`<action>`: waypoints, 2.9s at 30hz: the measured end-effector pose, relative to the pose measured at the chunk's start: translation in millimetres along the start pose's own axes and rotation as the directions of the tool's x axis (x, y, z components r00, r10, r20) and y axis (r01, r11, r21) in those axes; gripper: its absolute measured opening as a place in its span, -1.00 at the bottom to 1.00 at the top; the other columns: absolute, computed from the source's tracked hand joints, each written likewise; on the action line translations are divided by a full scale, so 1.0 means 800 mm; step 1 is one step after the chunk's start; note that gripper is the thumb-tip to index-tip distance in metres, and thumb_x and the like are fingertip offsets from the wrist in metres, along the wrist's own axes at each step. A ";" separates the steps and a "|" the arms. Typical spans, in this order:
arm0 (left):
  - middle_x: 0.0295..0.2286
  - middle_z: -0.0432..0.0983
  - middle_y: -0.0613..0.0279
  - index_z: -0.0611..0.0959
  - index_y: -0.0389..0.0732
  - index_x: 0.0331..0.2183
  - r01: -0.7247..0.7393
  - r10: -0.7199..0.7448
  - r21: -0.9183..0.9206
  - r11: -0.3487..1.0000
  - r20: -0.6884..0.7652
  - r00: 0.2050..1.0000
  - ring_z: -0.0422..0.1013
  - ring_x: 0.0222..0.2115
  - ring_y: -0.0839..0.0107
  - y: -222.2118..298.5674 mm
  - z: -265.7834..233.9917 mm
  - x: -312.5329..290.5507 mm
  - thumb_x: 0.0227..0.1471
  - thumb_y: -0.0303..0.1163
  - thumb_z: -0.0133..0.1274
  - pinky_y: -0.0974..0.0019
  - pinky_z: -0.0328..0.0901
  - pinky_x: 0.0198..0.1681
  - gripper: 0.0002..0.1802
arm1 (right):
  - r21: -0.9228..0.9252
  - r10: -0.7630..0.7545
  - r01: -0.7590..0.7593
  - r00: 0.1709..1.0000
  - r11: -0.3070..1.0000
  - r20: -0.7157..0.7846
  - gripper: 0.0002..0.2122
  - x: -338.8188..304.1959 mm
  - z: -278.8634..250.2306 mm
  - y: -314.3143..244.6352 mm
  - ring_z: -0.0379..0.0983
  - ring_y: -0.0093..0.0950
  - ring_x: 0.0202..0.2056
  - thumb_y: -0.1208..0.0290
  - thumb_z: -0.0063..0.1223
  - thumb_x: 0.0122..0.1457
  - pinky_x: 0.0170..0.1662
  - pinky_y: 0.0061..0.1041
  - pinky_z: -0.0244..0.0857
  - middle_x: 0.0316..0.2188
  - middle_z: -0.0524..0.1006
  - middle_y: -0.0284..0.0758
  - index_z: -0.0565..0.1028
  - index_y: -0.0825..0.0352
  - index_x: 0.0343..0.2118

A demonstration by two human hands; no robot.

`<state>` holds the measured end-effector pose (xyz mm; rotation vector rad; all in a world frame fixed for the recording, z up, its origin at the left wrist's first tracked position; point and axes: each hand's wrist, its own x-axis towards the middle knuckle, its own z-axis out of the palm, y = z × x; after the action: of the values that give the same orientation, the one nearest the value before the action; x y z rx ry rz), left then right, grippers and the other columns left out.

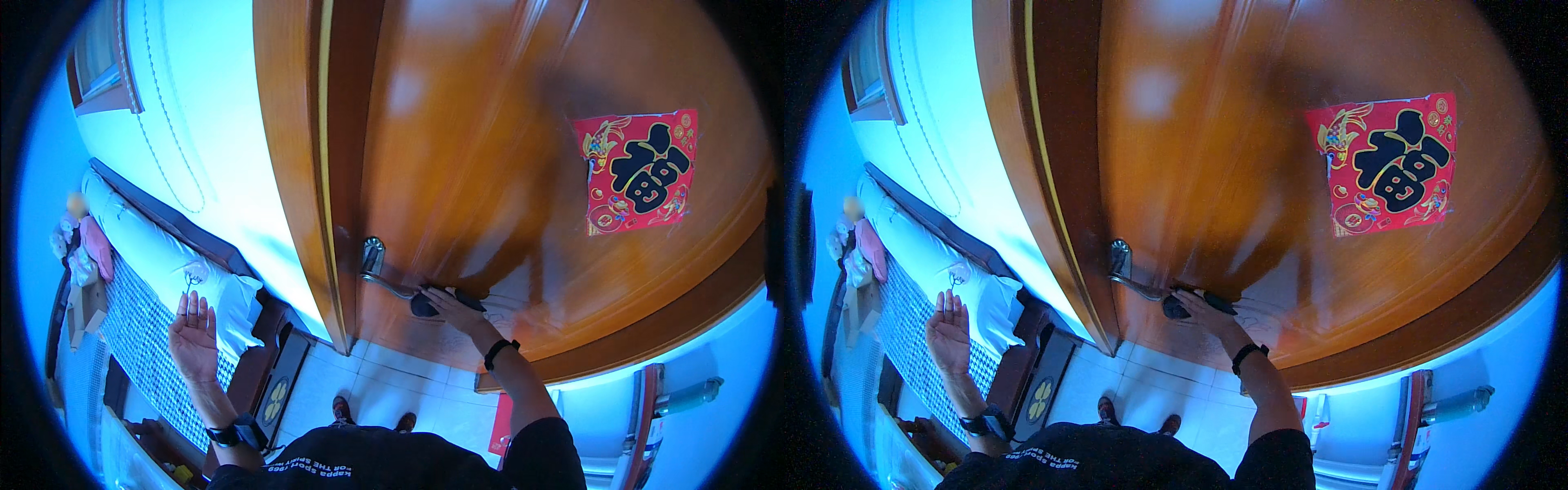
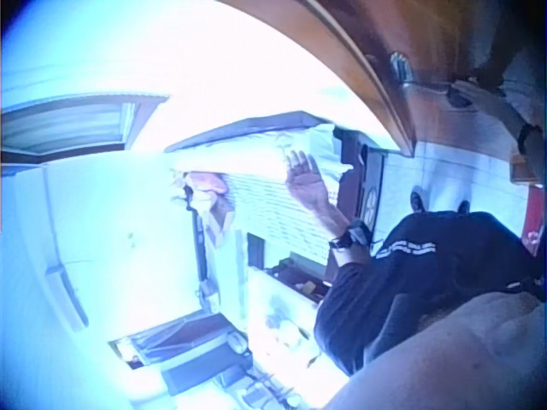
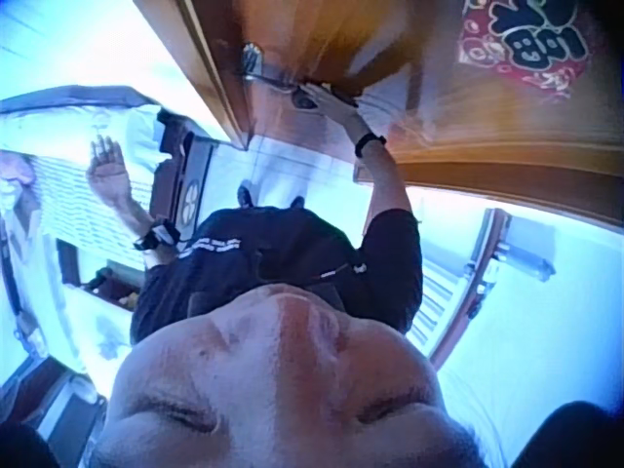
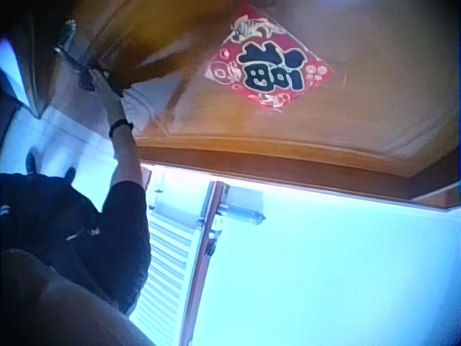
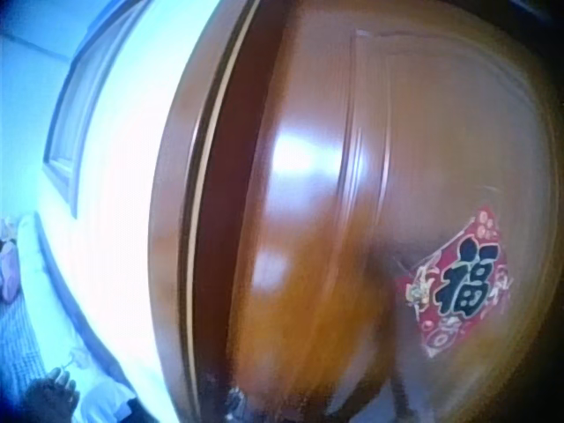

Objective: The person cleans a wooden door using a cloth, wiping the surface, edges, and the handle.

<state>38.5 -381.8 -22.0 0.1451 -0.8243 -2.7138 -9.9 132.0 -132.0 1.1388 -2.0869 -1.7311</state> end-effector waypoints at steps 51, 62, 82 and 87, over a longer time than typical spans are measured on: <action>-0.12 0.44 0.17 0.45 -0.19 -0.07 0.453 -0.503 0.363 0.814 0.051 0.863 0.38 -0.12 0.33 -0.274 -0.155 -0.002 0.06 -0.27 -0.09 0.25 0.27 -0.01 -0.61 | 0.427 0.732 -0.615 0.652 0.663 -0.196 -0.80 -0.036 0.098 -0.163 0.09 -0.52 0.12 0.18 -0.10 0.10 0.19 -0.21 -0.27 0.15 0.21 -0.56 0.46 -0.08 -0.20; -0.20 0.47 0.17 0.45 -0.21 -0.11 0.467 -0.510 0.410 0.784 -0.006 0.860 0.42 -0.21 0.35 -0.415 -0.324 -0.005 0.03 -0.25 -0.09 0.26 0.34 -0.10 -0.62 | 0.589 0.872 -0.650 0.427 0.480 -0.239 -0.73 -0.019 0.121 -0.204 0.14 -0.35 0.12 0.29 -0.07 0.07 0.08 -0.03 -0.08 0.17 0.20 -0.38 0.46 -0.02 -0.13; -0.22 0.43 0.05 0.39 -0.33 -0.13 0.776 -0.782 0.133 0.617 -0.008 0.623 0.39 -0.19 0.19 -0.488 -0.404 -0.097 0.04 -0.33 -0.14 0.18 0.31 -0.06 -0.64 | 0.608 0.881 -0.661 0.447 0.440 -0.151 -0.56 0.020 0.101 -0.226 -0.01 -0.20 0.19 0.38 -0.01 0.02 0.09 0.16 -0.09 0.21 0.07 -0.31 0.35 -0.07 0.04; -0.26 0.47 0.04 0.46 -0.37 -0.21 0.763 -0.764 0.025 0.645 0.040 0.644 0.41 -0.23 0.19 -0.479 -0.373 -0.108 0.04 -0.39 -0.19 0.17 0.30 -0.05 -0.70 | 0.632 0.821 -0.588 0.552 0.505 -0.143 -0.56 0.052 0.088 -0.238 -0.08 -0.33 0.24 0.46 -0.09 0.04 0.17 -0.02 -0.09 0.24 0.04 -0.37 0.34 0.06 0.04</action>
<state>77.0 -208.9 -482.8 0.5550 -0.9389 -3.5200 1.2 154.0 -337.3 0.4639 -2.2685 -0.4514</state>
